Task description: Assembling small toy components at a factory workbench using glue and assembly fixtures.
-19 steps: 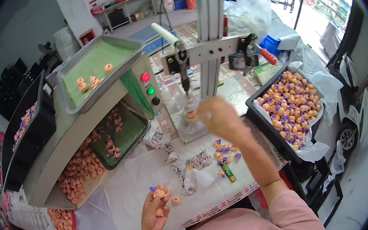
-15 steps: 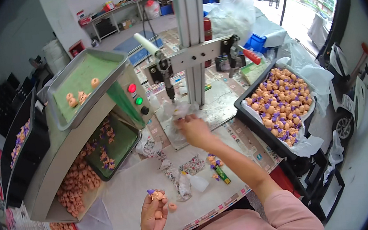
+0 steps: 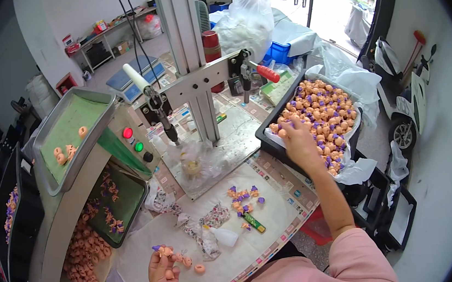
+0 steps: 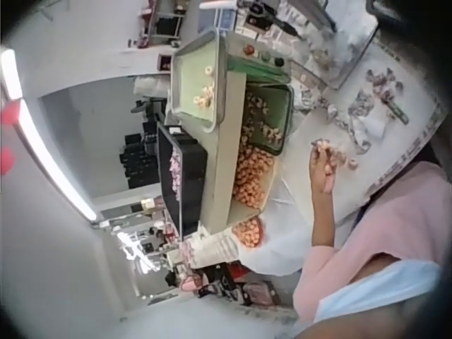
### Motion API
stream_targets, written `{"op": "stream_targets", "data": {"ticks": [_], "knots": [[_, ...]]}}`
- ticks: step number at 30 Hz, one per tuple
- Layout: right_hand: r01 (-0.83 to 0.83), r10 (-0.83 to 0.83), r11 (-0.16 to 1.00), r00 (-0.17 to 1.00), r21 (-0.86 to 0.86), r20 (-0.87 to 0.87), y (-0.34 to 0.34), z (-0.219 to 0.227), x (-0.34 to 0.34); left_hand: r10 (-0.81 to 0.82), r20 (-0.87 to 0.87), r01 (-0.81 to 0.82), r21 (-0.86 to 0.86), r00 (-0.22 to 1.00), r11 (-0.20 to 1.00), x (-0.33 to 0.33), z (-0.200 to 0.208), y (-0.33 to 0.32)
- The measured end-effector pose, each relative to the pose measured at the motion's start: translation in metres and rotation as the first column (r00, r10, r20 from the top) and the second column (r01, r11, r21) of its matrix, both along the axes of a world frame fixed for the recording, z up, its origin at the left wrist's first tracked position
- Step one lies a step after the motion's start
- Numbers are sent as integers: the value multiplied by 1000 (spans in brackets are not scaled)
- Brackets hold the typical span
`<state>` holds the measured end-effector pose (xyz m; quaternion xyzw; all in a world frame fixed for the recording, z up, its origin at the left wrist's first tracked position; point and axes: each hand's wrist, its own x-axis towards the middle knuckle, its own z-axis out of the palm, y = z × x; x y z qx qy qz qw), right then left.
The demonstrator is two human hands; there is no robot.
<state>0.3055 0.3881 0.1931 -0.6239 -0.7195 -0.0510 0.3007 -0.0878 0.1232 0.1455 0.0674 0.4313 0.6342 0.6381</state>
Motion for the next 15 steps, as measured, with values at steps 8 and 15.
{"op": "stream_targets", "data": {"ticks": [8,15], "knots": [[-206,212,977,970,-58,122,-65,24,-23,-160,-254,160,-20,954,987,12,7,82],[-721,650,617,693,-317,-312,-133,23,-83,-140,-510,190,48,849,981,21,-36,196]]}}
